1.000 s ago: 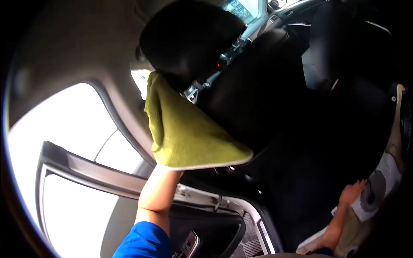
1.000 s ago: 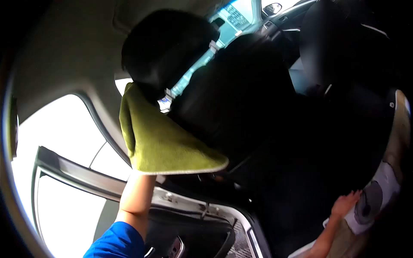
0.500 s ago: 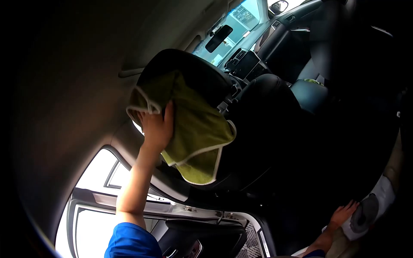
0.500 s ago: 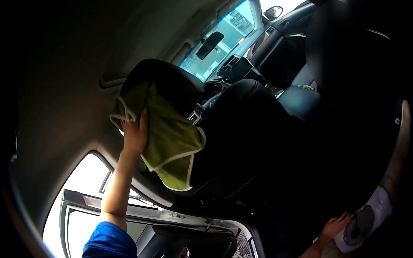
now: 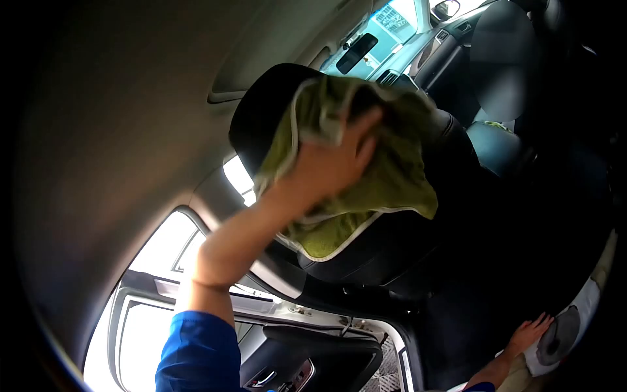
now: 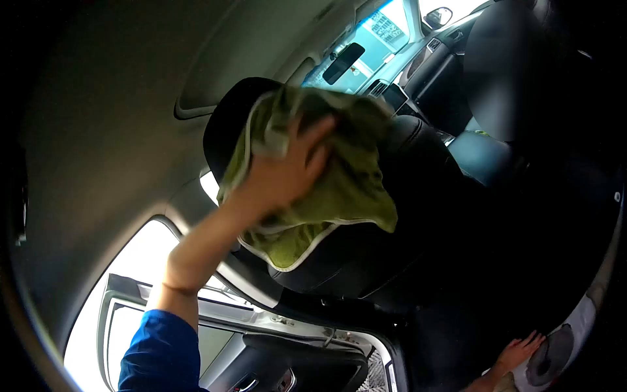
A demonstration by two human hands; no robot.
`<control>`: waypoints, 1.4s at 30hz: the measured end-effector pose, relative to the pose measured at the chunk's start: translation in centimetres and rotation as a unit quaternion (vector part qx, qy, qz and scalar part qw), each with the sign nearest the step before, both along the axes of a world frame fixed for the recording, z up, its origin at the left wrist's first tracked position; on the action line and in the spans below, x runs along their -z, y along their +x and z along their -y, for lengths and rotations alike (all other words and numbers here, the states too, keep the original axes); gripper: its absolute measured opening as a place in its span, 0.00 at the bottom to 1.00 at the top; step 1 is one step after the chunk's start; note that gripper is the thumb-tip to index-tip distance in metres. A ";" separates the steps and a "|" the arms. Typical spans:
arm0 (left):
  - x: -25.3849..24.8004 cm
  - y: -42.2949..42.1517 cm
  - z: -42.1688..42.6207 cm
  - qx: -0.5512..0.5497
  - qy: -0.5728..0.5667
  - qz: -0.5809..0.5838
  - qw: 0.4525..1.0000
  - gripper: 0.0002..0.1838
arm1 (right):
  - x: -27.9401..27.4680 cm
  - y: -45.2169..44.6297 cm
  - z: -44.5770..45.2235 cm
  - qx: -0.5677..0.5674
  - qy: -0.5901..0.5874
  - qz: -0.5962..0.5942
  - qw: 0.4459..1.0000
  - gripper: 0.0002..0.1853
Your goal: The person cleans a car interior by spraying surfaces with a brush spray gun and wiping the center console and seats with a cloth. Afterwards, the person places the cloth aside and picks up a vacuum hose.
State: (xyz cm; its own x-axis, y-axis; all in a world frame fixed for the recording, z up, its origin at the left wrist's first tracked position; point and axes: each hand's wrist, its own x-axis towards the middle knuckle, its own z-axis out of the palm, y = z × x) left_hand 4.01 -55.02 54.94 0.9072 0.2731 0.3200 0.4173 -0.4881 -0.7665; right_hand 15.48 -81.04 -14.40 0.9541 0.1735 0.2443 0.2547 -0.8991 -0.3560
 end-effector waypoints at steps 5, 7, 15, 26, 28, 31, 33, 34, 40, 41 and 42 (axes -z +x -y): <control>-7.4 11.2 -2.7 -0.322 -0.141 -0.084 0.932 0.21 | 0.3 0.0 0.2 -0.003 -0.003 0.007 1.000 0.29; -5.0 7.9 -1.5 -0.204 -0.111 -0.055 0.971 0.15 | 0.4 0.1 0.2 -0.003 -0.019 -0.026 0.999 0.29; -1.7 0.7 1.6 -0.022 -0.114 -0.036 0.993 0.21 | -0.7 0.4 0.5 -0.015 0.003 0.031 0.999 0.29; 0.2 -2.4 3.2 0.040 0.010 0.088 0.995 0.18 | -1.2 0.3 0.3 -0.009 -0.043 -0.005 0.999 0.25; 1.5 -7.9 4.7 -0.041 -0.016 0.195 0.980 0.23 | -1.4 0.3 0.5 -0.014 -0.037 0.004 0.999 0.25; 3.3 -18.0 0.4 0.009 -0.058 0.157 0.986 0.25 | -1.0 0.1 0.2 -0.003 -0.011 0.030 0.999 0.25; 3.0 -14.7 0.8 0.067 -0.212 0.259 0.940 0.23 | -0.4 0.3 0.3 -0.017 -0.002 0.014 1.000 0.25; 2.2 -11.2 1.8 0.114 -0.352 0.348 0.861 0.21 | -0.3 0.2 0.2 -0.013 -0.004 0.018 1.000 0.25; 2.7 6.9 -1.8 -0.010 -0.060 0.017 0.998 0.15 | -0.7 0.3 0.3 -0.034 0.043 0.054 0.997 0.27; 3.7 8.7 -2.6 -0.008 -0.164 0.008 0.986 0.15 | -0.5 0.2 0.0 -0.042 0.048 0.058 0.996 0.27; 4.7 10.5 -3.5 -0.012 -0.267 0.004 0.964 0.15 | -0.3 0.0 0.0 -0.035 0.038 0.051 0.997 0.26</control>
